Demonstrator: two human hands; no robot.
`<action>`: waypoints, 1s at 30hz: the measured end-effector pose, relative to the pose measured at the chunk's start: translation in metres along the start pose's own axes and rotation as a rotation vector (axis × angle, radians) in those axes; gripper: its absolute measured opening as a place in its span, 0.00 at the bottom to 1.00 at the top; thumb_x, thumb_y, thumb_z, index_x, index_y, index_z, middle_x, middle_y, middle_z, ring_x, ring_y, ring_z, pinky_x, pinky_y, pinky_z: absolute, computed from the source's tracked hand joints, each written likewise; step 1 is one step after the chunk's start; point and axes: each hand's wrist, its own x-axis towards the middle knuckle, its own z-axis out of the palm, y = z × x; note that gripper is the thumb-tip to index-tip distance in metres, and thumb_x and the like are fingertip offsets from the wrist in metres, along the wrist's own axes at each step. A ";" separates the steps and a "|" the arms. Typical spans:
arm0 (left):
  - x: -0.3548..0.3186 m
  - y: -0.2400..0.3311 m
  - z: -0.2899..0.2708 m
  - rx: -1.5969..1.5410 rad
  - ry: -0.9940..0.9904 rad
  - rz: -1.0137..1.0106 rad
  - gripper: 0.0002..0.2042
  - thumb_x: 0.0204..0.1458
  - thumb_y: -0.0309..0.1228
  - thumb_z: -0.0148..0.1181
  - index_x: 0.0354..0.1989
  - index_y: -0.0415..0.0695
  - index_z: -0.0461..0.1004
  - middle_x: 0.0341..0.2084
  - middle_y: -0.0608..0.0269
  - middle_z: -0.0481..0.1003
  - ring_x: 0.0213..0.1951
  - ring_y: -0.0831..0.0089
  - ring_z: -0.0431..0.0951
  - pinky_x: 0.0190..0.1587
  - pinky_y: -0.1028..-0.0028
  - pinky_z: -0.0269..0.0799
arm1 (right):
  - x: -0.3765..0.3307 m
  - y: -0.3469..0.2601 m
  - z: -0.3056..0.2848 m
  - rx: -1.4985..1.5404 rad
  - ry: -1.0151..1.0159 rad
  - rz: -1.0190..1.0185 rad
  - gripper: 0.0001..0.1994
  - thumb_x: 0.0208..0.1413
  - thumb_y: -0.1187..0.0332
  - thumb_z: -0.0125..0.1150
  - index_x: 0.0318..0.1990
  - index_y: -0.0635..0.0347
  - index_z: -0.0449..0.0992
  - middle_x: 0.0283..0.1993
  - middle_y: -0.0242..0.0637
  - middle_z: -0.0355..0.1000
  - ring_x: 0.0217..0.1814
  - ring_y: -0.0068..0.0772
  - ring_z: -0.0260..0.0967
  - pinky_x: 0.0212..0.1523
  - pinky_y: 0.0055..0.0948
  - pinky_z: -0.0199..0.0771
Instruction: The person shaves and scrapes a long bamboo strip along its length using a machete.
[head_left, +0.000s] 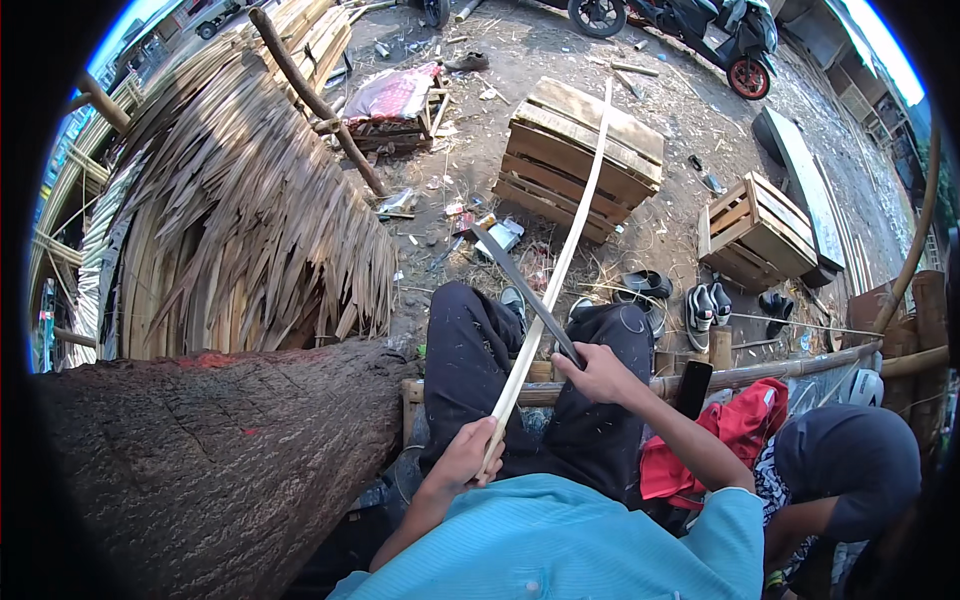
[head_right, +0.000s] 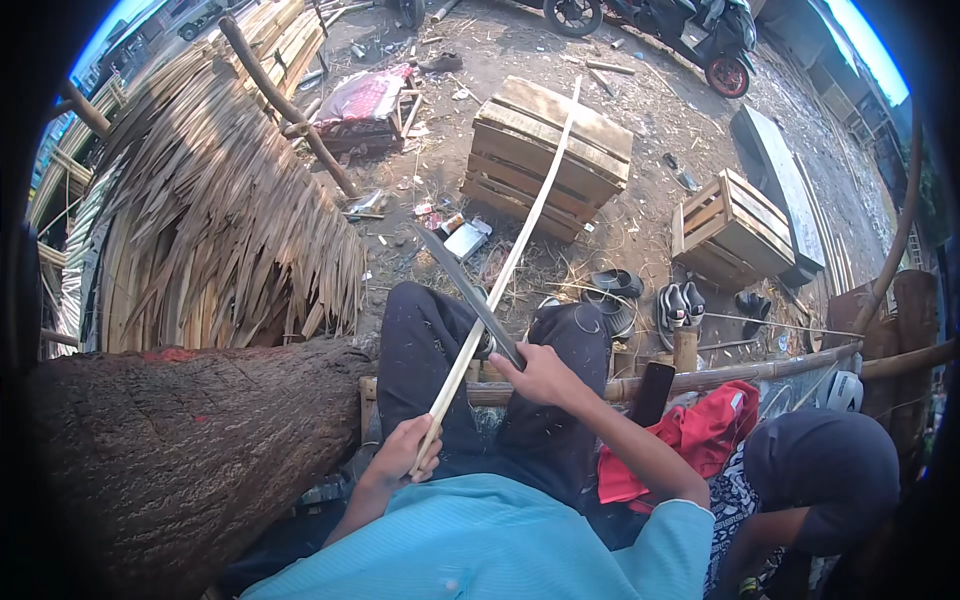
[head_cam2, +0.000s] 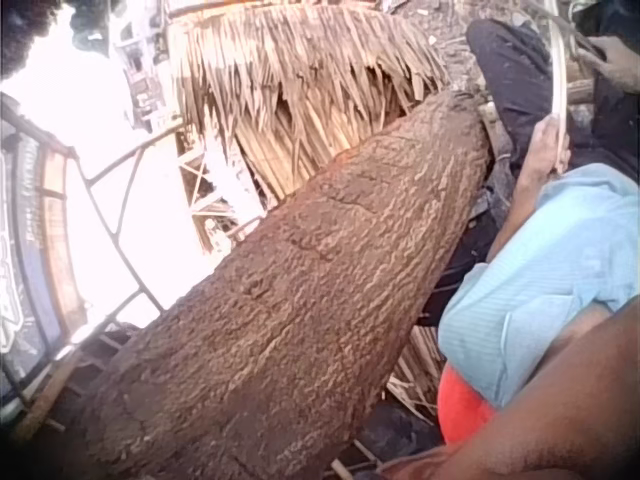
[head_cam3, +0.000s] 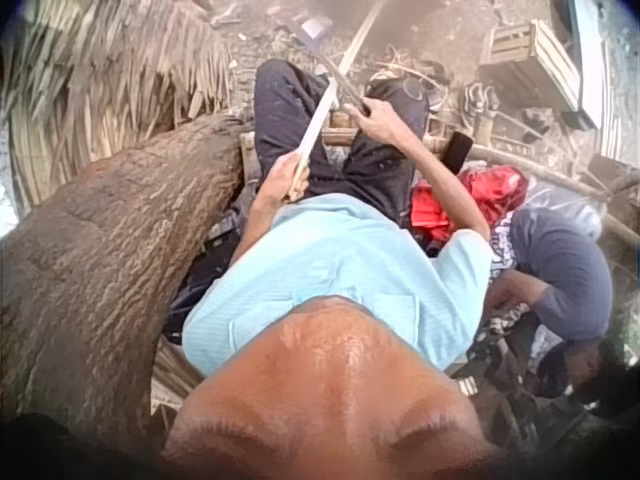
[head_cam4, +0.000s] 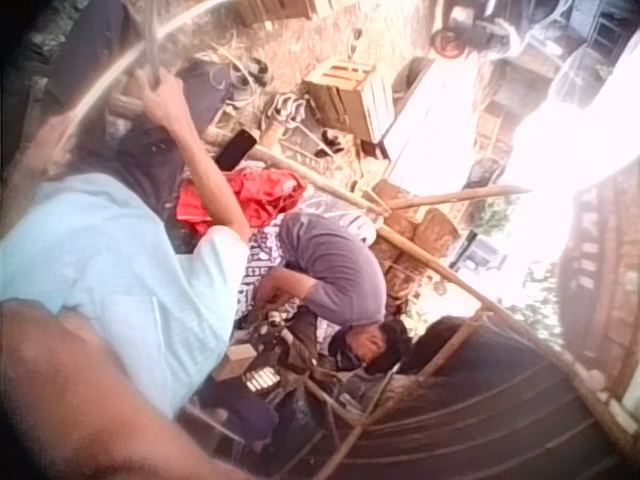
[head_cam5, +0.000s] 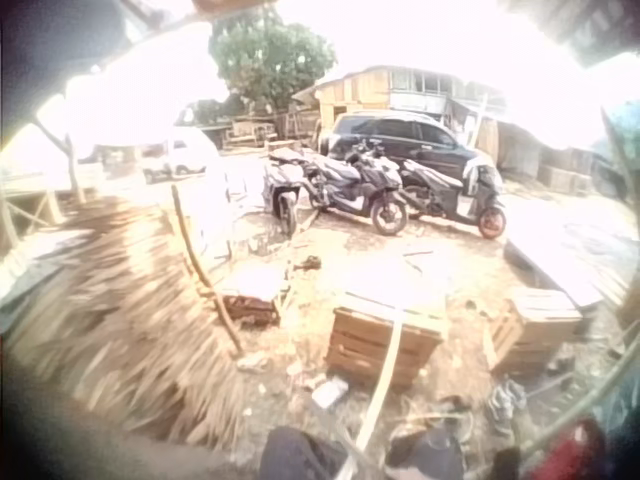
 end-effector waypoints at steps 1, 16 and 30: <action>-0.001 0.003 -0.001 -0.058 -0.007 -0.016 0.15 0.62 0.41 0.35 0.30 0.43 0.61 0.09 0.70 0.58 0.08 0.83 0.59 0.07 0.81 0.53 | -0.012 -0.007 0.007 -0.034 -0.054 -0.097 0.27 0.53 0.45 0.49 0.32 0.69 0.70 0.22 0.54 0.70 0.25 0.56 0.69 0.32 0.44 0.69; -0.002 -0.001 -0.033 -0.764 -0.426 -0.137 0.16 0.62 0.43 0.30 0.30 0.45 0.58 0.07 0.70 0.55 0.04 0.81 0.56 0.03 0.83 0.49 | 0.009 -0.017 -0.013 0.022 0.087 0.113 0.29 0.52 0.45 0.52 0.35 0.71 0.71 0.26 0.58 0.71 0.32 0.55 0.71 0.35 0.43 0.69; -0.017 0.018 -0.023 -0.299 -0.157 -0.070 0.18 0.62 0.43 0.31 0.29 0.44 0.60 0.07 0.69 0.56 0.04 0.80 0.55 0.05 0.82 0.48 | 0.050 0.054 -0.042 -0.558 0.098 -0.423 0.24 0.51 0.43 0.49 0.37 0.58 0.70 0.21 0.48 0.69 0.28 0.54 0.68 0.29 0.45 0.66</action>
